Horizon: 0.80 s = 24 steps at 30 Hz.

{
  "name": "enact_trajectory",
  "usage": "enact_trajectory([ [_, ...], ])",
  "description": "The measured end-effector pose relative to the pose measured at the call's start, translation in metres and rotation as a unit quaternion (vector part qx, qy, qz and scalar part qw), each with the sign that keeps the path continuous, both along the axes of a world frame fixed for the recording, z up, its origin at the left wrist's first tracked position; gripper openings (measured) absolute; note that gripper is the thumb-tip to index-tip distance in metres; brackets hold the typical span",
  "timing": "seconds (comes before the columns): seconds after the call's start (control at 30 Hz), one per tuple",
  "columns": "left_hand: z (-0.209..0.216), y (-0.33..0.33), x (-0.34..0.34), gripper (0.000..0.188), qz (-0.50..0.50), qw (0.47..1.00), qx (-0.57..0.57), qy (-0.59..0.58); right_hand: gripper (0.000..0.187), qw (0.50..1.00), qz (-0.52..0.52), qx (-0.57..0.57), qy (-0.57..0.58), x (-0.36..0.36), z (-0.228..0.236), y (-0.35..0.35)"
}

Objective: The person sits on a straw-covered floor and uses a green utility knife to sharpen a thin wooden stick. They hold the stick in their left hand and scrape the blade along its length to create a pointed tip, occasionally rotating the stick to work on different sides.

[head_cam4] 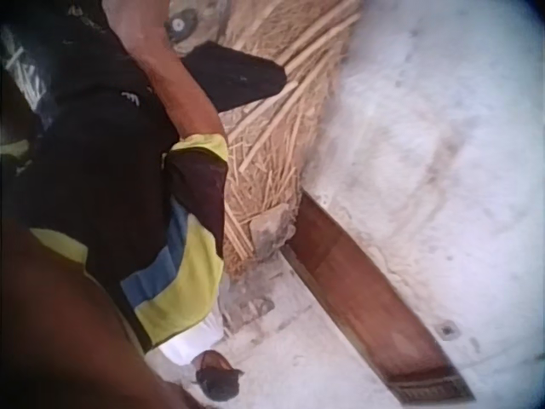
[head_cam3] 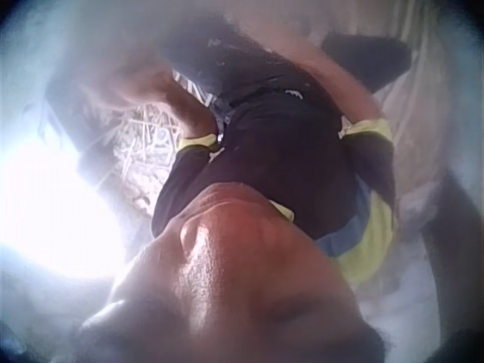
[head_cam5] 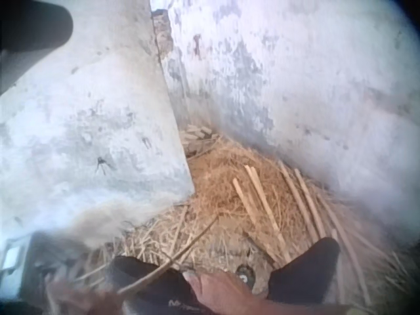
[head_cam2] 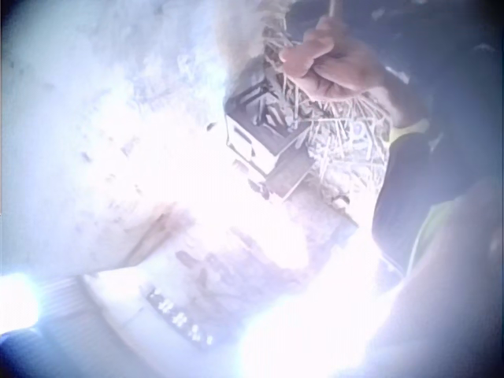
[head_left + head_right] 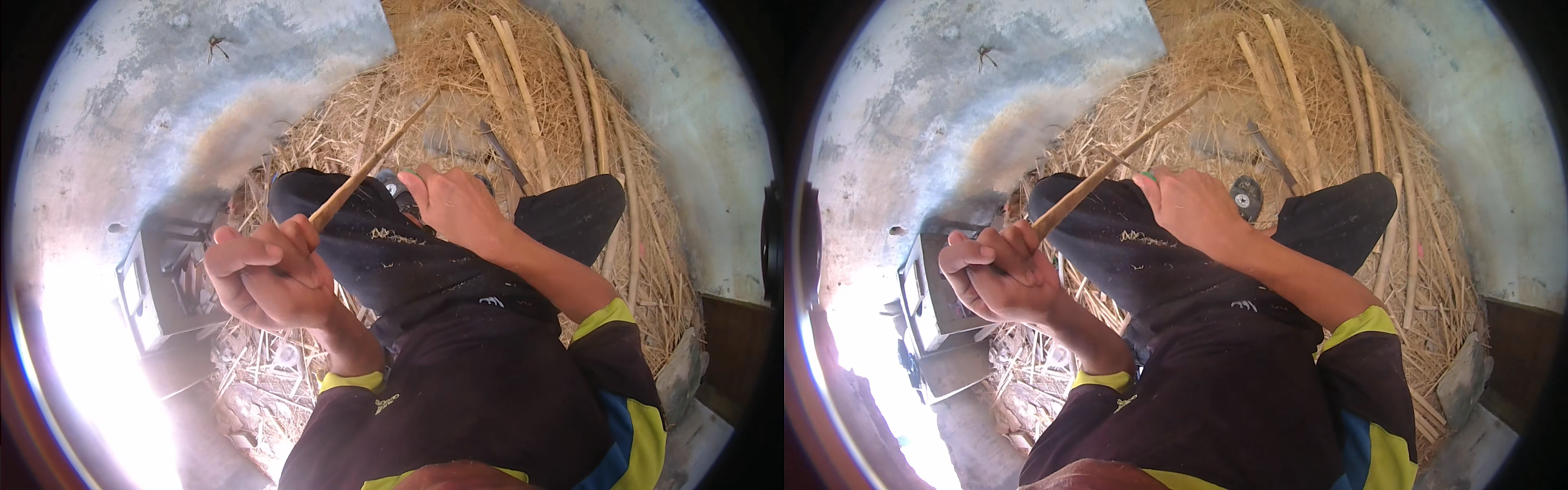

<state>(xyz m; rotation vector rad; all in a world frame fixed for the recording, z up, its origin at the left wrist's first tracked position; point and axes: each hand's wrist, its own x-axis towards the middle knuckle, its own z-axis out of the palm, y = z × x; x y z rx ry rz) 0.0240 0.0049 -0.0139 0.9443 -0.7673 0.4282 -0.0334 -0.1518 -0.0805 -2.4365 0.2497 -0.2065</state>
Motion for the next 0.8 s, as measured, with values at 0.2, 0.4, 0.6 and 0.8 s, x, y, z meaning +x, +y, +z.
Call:
enact_trajectory([
  [0.2, 0.0, -0.012, -0.005, 0.03, 0.025, 1.0, -0.001, 0.002, 0.044, 0.992, 0.079, 0.07, -0.068, -0.01, 0.018, 0.013],
  [0.4, -0.003, -0.005, -0.007, 0.031, -0.016, 1.0, 0.011, -0.01, 0.046, 0.999, 0.04, 0.03, -0.022, -0.004, 0.011, 0.008],
  [0.6, -0.004, -0.007, -0.003, 0.036, 0.01, 1.0, 0.018, -0.016, 0.052, 0.999, 0.019, 0.032, -0.012, 0.006, -0.002, -0.005],
  [0.8, -0.003, -0.004, -0.004, 0.036, 0.044, 0.999, 0.023, -0.009, 0.046, 0.999, 0.006, 0.042, 0.012, 0.009, -0.013, -0.005],
])
